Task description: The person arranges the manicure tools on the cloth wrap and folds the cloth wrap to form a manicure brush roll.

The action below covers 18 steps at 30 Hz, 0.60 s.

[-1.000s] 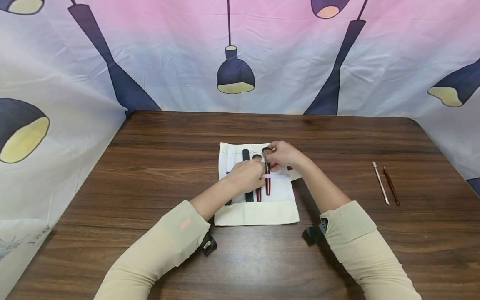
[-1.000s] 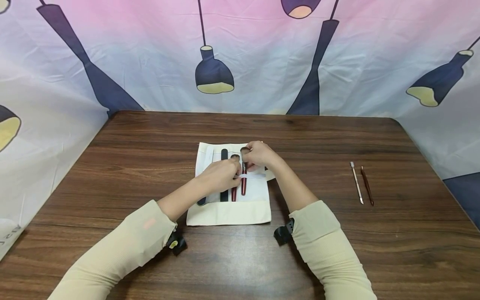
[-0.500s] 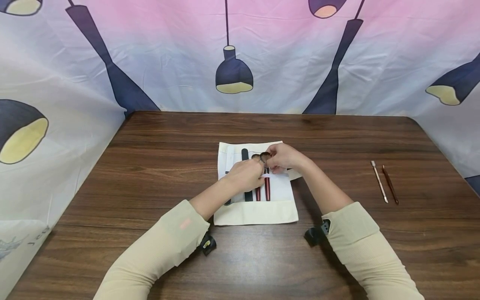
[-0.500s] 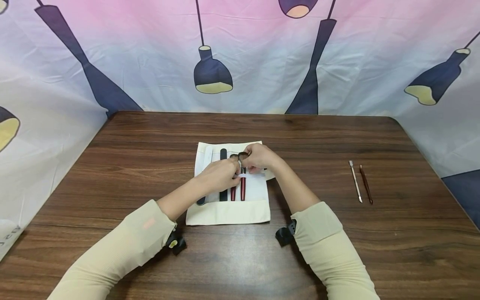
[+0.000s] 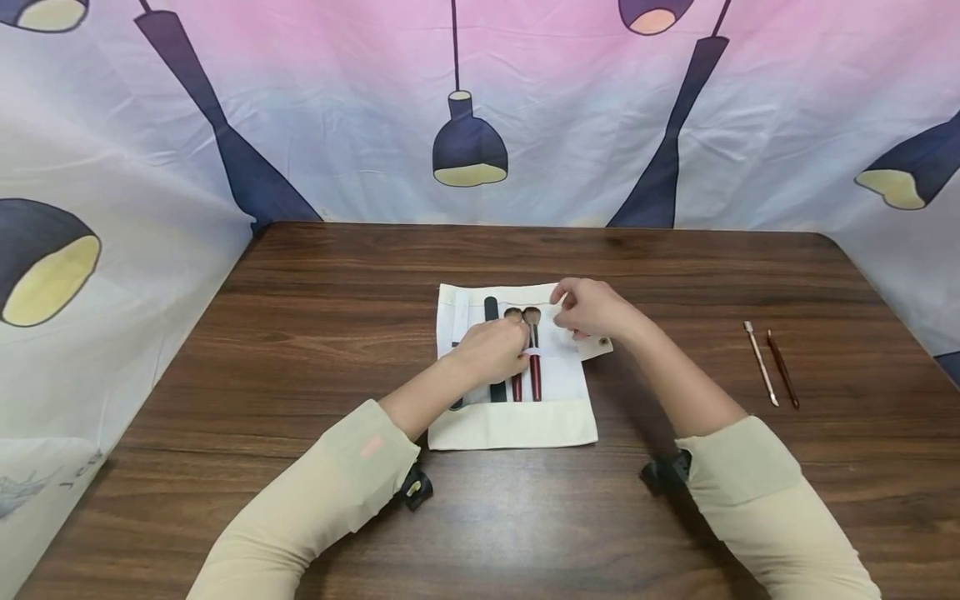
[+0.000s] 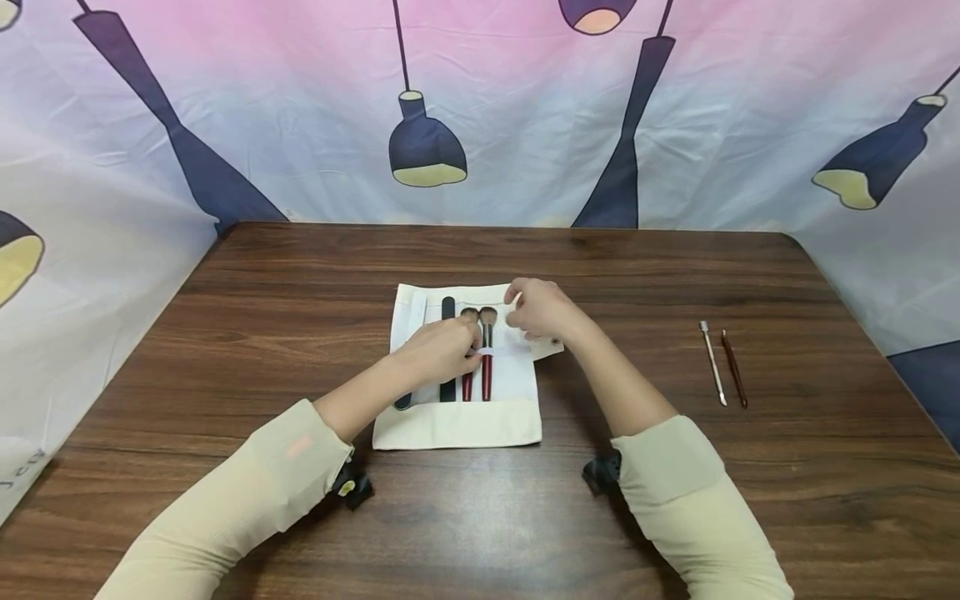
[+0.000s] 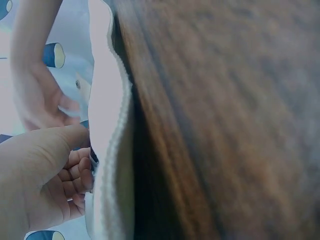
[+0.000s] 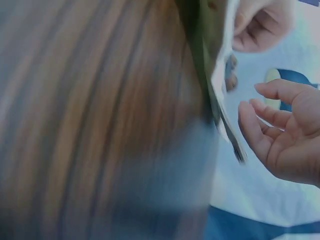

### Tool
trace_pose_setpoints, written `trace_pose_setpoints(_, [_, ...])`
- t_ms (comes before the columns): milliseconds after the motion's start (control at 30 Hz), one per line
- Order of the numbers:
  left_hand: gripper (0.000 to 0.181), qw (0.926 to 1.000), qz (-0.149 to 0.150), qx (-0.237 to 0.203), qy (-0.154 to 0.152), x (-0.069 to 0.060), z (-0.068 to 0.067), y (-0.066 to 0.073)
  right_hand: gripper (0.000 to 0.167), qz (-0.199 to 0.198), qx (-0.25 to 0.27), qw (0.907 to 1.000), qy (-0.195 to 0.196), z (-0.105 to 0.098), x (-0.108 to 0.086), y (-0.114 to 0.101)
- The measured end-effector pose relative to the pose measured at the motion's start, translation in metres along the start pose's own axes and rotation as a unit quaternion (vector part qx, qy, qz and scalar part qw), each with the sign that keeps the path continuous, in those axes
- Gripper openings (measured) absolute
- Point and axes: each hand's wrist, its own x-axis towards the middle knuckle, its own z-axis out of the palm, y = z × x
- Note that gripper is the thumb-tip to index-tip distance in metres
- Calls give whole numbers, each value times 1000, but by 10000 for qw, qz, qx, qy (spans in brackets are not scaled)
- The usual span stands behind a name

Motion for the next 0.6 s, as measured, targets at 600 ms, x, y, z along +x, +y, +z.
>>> trace_pose_setpoints(600, [29, 9996, 139, -207, 102, -3, 0, -1, 41, 963, -998, 9879, 700, -85, -100, 116])
